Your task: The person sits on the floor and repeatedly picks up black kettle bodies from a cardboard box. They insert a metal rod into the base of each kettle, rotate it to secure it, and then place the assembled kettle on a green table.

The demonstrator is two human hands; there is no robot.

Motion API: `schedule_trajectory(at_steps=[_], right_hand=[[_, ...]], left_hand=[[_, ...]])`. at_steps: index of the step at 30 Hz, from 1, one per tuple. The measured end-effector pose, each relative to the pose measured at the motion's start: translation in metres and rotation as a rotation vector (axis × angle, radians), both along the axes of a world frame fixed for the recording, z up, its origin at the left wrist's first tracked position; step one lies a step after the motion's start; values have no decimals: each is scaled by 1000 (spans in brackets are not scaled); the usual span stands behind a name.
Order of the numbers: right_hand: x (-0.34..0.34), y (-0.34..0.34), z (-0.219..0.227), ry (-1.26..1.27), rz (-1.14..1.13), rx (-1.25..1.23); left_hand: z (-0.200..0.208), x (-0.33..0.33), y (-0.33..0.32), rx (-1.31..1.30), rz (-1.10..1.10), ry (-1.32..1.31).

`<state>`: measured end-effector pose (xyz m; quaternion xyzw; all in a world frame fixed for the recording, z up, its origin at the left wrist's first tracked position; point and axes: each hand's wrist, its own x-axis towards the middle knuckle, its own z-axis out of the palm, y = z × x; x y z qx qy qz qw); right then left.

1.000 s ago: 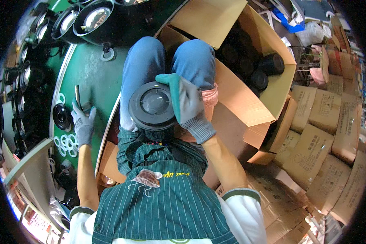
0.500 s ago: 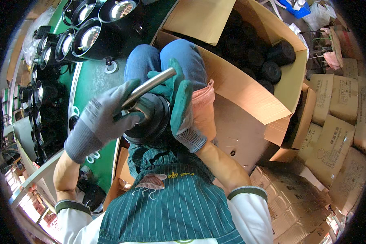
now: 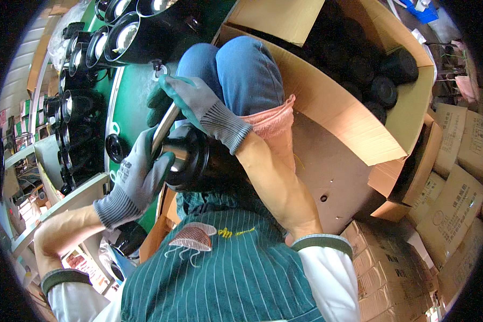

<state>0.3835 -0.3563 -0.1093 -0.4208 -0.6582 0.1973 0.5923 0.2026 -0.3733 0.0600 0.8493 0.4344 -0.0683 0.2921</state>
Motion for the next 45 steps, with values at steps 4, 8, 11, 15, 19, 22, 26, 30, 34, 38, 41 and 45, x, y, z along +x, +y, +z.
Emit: schedule_trajectory(at_steps=[4, 8, 11, 15, 19, 22, 26, 30, 34, 38, 41, 45], right_hand=[[1, -42, 8, -151, -159, -62], [3, -79, 7, -108, -262, -130], [0, -89, 9, 58, -212, -145], [7, -104, 39, 613, 116, -286], [11, -144, 47, 781, -40, -451], [-4, -135, 68, 619, -145, -251], [3, -125, 69, 431, -157, -116], [38, -108, 80, 211, 91, -66], [59, -88, 97, 63, 316, -69], [74, -68, 94, 373, 451, -256], [78, -71, 73, 777, 437, -566], [66, -48, 30, 949, 500, -572]], left_hand=[[-5, -4, -5, 21, -53, -12], [-10, 2, 9, -61, -236, -85], [-13, -1, 13, 4, -356, -216], [-20, 1, 32, 108, -588, -189], [-40, 32, 60, 161, -849, -178], [-60, 43, 88, 234, -1057, -430], [-68, 57, 97, 225, -1009, -541], [-67, 53, 97, -350, -305, -797], [-64, 49, 103, -527, -116, -785], [-50, 43, 102, -210, -423, -437], [-11, 28, 85, -194, -441, -302], [16, 17, 44, -80, -344, -166]])
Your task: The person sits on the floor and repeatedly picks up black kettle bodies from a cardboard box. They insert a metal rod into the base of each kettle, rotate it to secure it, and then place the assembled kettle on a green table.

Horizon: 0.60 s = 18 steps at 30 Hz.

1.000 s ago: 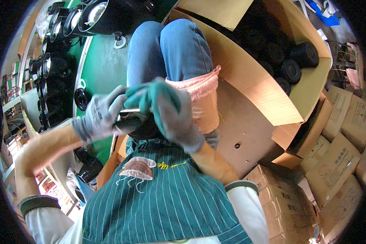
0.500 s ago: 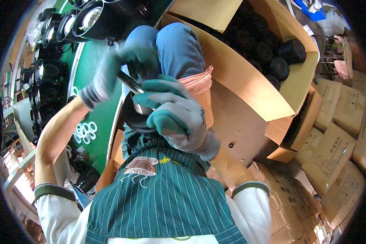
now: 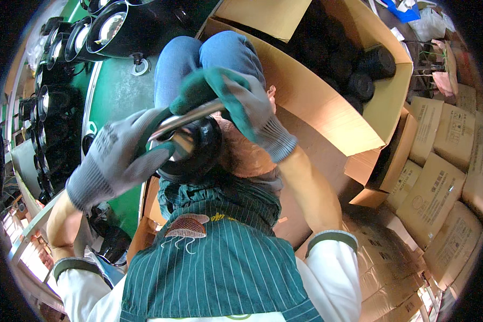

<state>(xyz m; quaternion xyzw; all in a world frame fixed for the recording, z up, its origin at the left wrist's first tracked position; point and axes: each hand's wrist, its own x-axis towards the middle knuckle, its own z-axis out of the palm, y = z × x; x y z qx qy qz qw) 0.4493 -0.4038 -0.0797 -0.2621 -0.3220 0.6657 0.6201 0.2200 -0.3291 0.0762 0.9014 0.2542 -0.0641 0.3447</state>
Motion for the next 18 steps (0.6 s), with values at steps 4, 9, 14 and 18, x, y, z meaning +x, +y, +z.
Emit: schedule_trajectory(at_steps=[4, 9, 14, 18], right_hand=[[-20, 33, -35, -885, -262, 443], [-38, 34, -51, -1100, -513, 541], [-28, 13, 8, -275, -122, -24], [-37, 23, -13, -701, -375, 16]], left_hand=[[2, -12, -32, -42, 210, 101], [-3, -12, -29, -129, 255, 194], [-10, 4, -28, -178, 200, 151], [-17, 19, -29, -265, 401, 300]])
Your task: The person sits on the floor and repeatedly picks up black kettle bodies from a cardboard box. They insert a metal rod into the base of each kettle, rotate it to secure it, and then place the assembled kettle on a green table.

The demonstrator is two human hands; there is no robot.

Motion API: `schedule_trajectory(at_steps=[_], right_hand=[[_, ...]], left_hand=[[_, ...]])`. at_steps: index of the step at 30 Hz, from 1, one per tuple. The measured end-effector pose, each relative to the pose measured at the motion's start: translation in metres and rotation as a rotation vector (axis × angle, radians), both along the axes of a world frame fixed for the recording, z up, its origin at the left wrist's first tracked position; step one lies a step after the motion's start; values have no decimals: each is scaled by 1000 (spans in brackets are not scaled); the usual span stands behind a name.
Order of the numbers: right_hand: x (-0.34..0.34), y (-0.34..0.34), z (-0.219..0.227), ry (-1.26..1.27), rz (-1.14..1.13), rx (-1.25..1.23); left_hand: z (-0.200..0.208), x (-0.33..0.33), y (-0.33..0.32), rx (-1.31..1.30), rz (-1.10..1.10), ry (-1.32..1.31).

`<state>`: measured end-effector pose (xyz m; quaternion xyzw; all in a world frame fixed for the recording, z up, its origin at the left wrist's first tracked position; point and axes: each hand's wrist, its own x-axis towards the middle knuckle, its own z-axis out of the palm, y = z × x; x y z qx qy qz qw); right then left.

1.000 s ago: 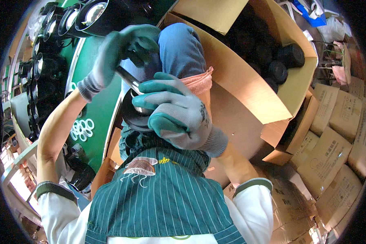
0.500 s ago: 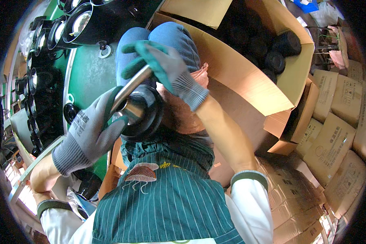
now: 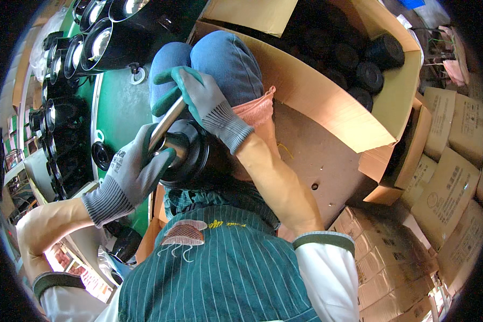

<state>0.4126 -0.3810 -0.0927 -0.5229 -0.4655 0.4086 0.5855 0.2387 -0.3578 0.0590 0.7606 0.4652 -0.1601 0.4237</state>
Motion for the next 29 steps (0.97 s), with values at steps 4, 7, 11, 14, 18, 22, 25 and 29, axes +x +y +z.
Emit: schedule_trajectory(at_steps=[4, 7, 11, 14, 18, 22, 25, 29], right_hand=[[4, -26, -16, -140, -11, 82], [6, -40, -21, -5, 55, -20], [12, -51, 24, 382, 43, -48], [11, -63, 33, 196, -51, -4], [-9, -90, 52, 33, -118, 8], [-32, -107, 61, 351, -230, 53], [-54, -166, 16, -286, -457, -166], [-3, -98, 60, 203, 62, 115]], left_hand=[[-4, -4, 4, 178, -263, -11], [-7, -8, 8, 102, -285, -53], [-9, -5, 20, 96, -445, -26], [-20, -4, 32, 109, -576, -150], [-26, -23, 32, 214, -729, -284], [-65, -9, 75, 286, -989, -622], [-68, -7, 85, 332, -1079, -645], [-52, -7, 81, 308, -1034, -563]])
